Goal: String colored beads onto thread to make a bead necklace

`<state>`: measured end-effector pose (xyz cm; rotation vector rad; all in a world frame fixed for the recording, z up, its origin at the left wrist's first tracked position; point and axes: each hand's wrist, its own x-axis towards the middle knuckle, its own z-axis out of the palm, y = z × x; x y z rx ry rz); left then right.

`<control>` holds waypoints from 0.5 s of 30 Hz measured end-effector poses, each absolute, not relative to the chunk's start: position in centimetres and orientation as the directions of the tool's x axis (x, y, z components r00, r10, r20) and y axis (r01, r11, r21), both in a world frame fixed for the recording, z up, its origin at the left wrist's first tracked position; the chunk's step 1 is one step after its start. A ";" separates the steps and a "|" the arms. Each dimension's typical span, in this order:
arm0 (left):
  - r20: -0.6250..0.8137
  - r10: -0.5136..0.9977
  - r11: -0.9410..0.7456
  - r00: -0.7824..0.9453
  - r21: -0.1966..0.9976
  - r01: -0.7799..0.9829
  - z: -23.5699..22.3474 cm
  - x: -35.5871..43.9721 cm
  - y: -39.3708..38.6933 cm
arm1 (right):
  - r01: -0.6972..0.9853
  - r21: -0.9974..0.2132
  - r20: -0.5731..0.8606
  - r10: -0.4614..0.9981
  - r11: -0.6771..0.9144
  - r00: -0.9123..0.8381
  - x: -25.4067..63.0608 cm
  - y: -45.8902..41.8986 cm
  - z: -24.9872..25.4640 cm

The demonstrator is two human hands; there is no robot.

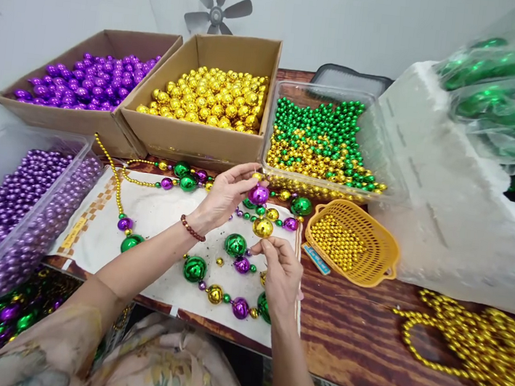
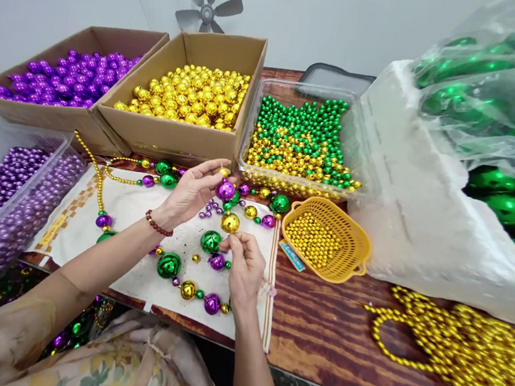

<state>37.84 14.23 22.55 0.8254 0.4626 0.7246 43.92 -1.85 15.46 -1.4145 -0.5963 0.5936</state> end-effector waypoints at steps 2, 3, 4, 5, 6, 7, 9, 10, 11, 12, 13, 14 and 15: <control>-0.111 0.722 0.493 0.683 0.775 -0.396 22.1 38.3 13.3 | -0.057 -0.996 0.010 0.691 0.074 0.723 44.2 -1.5 15.2; -0.121 0.717 0.513 0.686 0.759 -0.402 21.9 38.7 12.8 | -0.075 -0.994 -0.004 0.689 0.073 0.725 44.4 -1.3 15.0; -0.132 0.716 0.530 0.686 0.741 -0.411 21.7 39.1 12.4 | -0.095 -0.993 -0.020 0.687 0.071 0.726 44.5 -1.2 14.8; -0.141 0.719 0.542 0.681 0.726 -0.423 21.5 39.7 11.9 | -0.113 -0.991 -0.034 0.684 0.070 0.728 44.7 -1.1 14.6; -0.148 0.727 0.546 0.671 0.717 -0.433 21.3 40.3 11.5 | -0.128 -0.989 -0.046 0.682 0.071 0.730 44.8 -1.0 14.4; -0.152 0.738 0.540 0.658 0.717 -0.441 21.2 41.0 11.2 | -0.140 -0.988 -0.053 0.680 0.073 0.731 45.0 -0.9 14.1; -0.152 0.764 0.508 0.627 0.741 -0.440 20.9 42.4 10.7 | -0.149 -0.986 -0.059 0.674 0.076 0.737 45.4 -0.7 13.7; -0.149 0.769 0.491 0.621 0.760 -0.426 20.8 43.1 10.6 | -0.152 -0.985 -0.060 0.667 0.079 0.742 45.6 -0.7 13.5; -0.146 0.768 0.477 0.624 0.780 -0.404 20.6 43.7 10.5 | -0.155 -0.985 -0.063 0.661 0.082 0.748 45.9 -0.7 13.4; -0.140 0.761 0.464 0.634 0.800 -0.381 20.3 44.2 10.4 | -0.159 -0.984 -0.067 0.655 0.082 0.752 46.1 -0.7 13.2; -0.132 0.753 0.453 0.645 0.815 -0.362 20.1 44.6 10.4 | -0.163 -0.983 -0.071 0.651 0.081 0.755 46.4 -0.8 13.1; -0.122 0.747 0.441 0.654 0.826 -0.350 19.7 45.0 10.4 | -0.168 -0.983 -0.077 0.650 0.080 0.756 46.6 -0.8 12.9; -0.107 0.747 0.427 0.657 0.835 -0.349 19.4 45.3 10.4 | -0.173 -0.982 -0.083 0.649 0.076 0.756 46.8 -0.9 12.8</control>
